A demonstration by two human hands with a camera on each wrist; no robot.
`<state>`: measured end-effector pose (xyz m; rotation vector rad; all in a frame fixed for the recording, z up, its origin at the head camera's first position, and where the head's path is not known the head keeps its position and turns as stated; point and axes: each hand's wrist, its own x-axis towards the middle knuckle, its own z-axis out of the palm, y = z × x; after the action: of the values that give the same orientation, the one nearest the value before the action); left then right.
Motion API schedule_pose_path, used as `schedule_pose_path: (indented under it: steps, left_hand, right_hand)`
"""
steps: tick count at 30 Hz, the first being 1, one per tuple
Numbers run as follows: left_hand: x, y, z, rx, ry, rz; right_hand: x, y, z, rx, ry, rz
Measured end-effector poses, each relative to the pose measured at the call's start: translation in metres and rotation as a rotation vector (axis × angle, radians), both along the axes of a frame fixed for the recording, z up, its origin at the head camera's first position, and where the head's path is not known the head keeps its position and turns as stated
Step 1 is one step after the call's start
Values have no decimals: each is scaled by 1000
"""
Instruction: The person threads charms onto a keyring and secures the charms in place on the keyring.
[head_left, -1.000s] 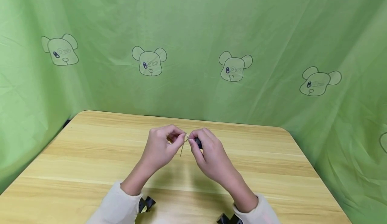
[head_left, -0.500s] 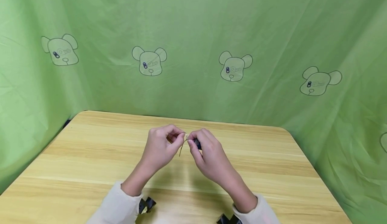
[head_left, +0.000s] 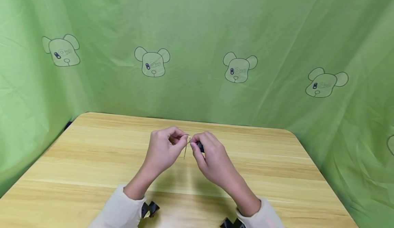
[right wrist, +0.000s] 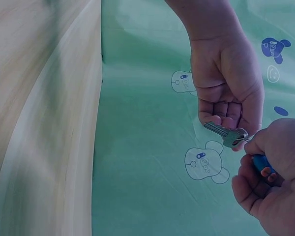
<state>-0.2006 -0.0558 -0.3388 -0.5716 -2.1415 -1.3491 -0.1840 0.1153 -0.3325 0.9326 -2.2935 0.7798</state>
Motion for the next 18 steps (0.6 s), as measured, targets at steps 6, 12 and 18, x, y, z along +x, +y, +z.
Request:
schedule_pose_path:
  steps: [6,12,18]
  left_hand:
    - [1,0,1,20,-45,0]
    - [1,1,0,40,-65,-4]
    - [1,1,0,41,-67,-2]
  right_hand:
    - [-1,-1,-2,-15,-12,2]
    - [-1,-1,-3,-80,-71,22]
    - [0,-1,-2,-109,-111,35]
